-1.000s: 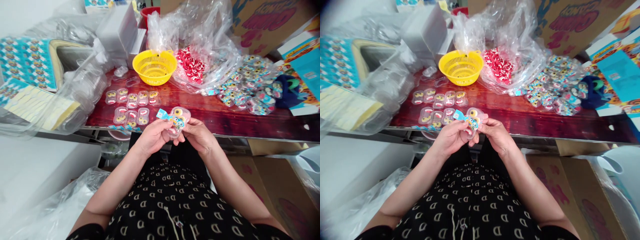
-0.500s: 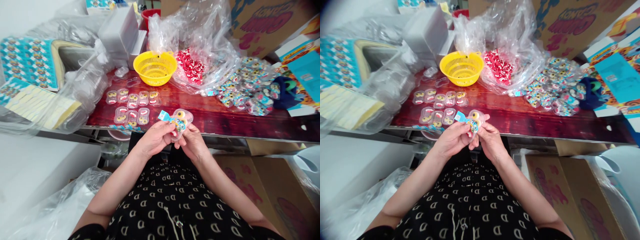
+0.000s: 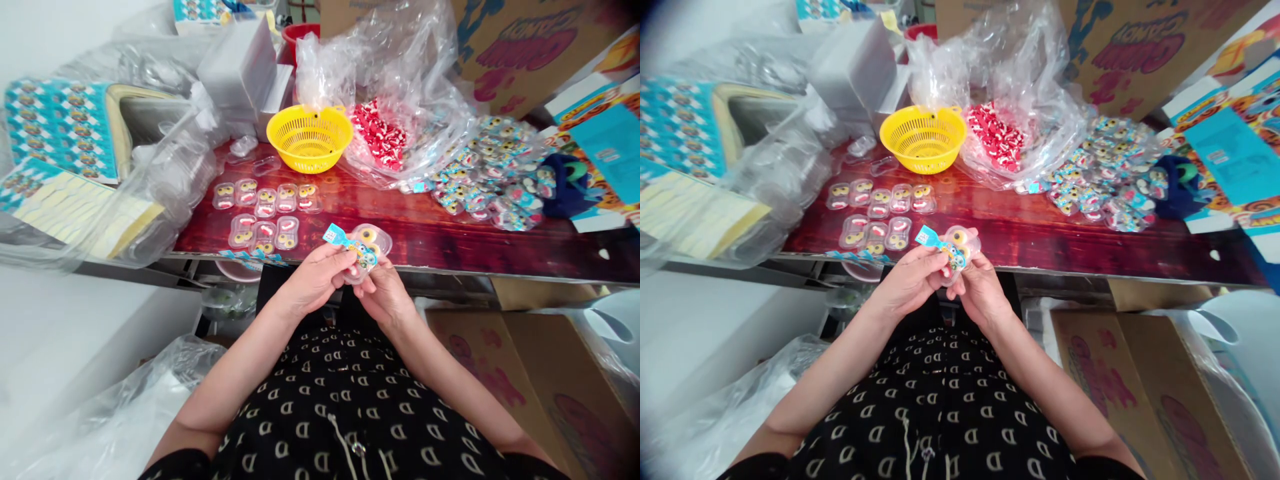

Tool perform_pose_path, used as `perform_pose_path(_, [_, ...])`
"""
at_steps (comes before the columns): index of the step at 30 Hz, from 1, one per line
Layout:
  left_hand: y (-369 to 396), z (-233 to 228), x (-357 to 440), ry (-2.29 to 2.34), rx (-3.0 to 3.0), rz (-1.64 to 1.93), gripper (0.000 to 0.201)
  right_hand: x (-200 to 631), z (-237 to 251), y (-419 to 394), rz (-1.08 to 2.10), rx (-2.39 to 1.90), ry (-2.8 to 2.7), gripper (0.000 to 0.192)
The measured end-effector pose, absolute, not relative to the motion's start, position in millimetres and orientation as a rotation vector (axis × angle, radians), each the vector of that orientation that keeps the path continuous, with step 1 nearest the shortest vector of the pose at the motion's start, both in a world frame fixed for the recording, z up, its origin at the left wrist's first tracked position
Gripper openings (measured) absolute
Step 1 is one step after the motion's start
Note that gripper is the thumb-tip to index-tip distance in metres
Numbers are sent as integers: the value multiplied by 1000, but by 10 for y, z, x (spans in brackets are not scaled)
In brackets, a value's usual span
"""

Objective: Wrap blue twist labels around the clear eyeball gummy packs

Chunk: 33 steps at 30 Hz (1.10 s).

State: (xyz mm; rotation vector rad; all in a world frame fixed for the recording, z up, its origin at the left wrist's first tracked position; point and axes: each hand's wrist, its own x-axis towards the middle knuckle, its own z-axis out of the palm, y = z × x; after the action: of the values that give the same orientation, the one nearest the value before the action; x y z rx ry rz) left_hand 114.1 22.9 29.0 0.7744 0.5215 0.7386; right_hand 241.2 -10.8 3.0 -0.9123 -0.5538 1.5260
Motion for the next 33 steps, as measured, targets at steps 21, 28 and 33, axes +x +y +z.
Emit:
perform_pose_path(21, [169, 236, 1214, 898, 1171, 1045, 38, 2683, 87, -109, 1168, -1199, -950, 17])
perform_pose_path(28, [135, 190, 1198, 834, 1278, 1045, 39, 2637, 78, -59, 1400, -1080, -867, 18])
perform_pose_path(33, [133, 152, 1185, 782, 1180, 965, 46, 2641, 72, -71, 1407, -1098, -828, 16])
